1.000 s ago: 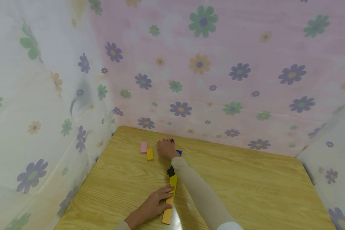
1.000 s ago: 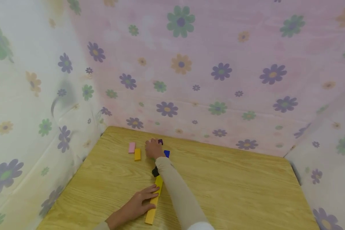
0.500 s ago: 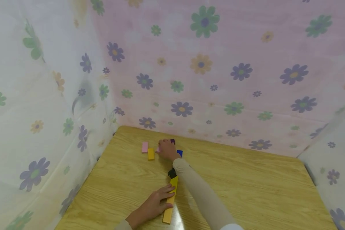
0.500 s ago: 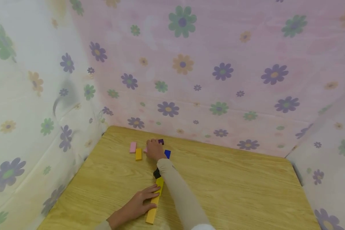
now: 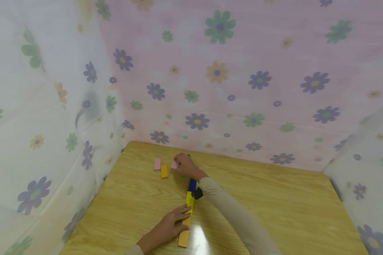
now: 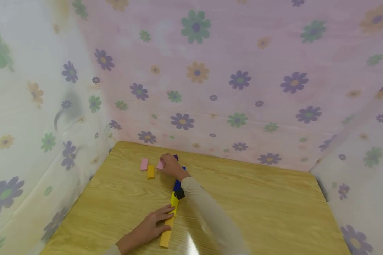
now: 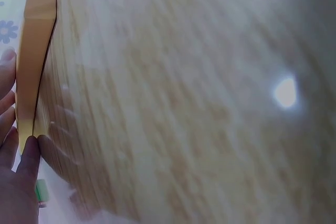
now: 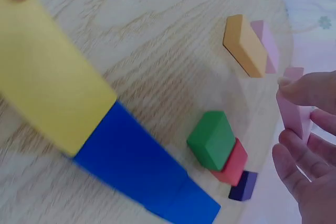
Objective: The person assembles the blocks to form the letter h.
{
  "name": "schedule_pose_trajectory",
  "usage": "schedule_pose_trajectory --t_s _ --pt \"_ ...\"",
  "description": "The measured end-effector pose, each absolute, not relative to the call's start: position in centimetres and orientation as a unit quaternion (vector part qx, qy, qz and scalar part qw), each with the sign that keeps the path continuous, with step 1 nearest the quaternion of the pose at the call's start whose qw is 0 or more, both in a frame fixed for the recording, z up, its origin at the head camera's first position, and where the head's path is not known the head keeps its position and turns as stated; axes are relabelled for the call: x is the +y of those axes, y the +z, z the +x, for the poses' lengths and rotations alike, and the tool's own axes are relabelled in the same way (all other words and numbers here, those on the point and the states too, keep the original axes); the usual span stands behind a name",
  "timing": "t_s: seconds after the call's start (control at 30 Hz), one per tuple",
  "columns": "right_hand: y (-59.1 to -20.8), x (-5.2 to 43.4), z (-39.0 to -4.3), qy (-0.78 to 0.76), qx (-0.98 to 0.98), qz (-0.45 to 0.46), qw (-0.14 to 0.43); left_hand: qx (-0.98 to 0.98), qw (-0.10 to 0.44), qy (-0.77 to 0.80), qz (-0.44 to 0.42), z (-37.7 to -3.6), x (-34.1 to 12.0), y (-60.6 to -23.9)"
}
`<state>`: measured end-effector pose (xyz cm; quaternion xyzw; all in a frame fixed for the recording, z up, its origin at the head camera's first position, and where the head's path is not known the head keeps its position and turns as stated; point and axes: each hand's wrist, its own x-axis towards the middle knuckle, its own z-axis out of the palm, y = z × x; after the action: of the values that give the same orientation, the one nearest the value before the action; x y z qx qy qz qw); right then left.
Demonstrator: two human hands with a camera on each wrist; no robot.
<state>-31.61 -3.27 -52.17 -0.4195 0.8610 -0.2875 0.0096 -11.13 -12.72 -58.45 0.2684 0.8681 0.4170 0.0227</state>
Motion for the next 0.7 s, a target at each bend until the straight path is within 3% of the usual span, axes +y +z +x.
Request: schedule_pose_trajectory --t_s 0.43,0.7 --pt "-50.8 1.0 -29.1 -0.293 0.865 -0.405 0.046 0.869 0.017 0.417 0.266 -10.8 -12.5 -58.6" --pt "-50.3 3.2 -27.9 -0.276 0.869 -0.410 0.037 0.868 0.025 0.419 0.265 -11.2 -12.6 -58.3"
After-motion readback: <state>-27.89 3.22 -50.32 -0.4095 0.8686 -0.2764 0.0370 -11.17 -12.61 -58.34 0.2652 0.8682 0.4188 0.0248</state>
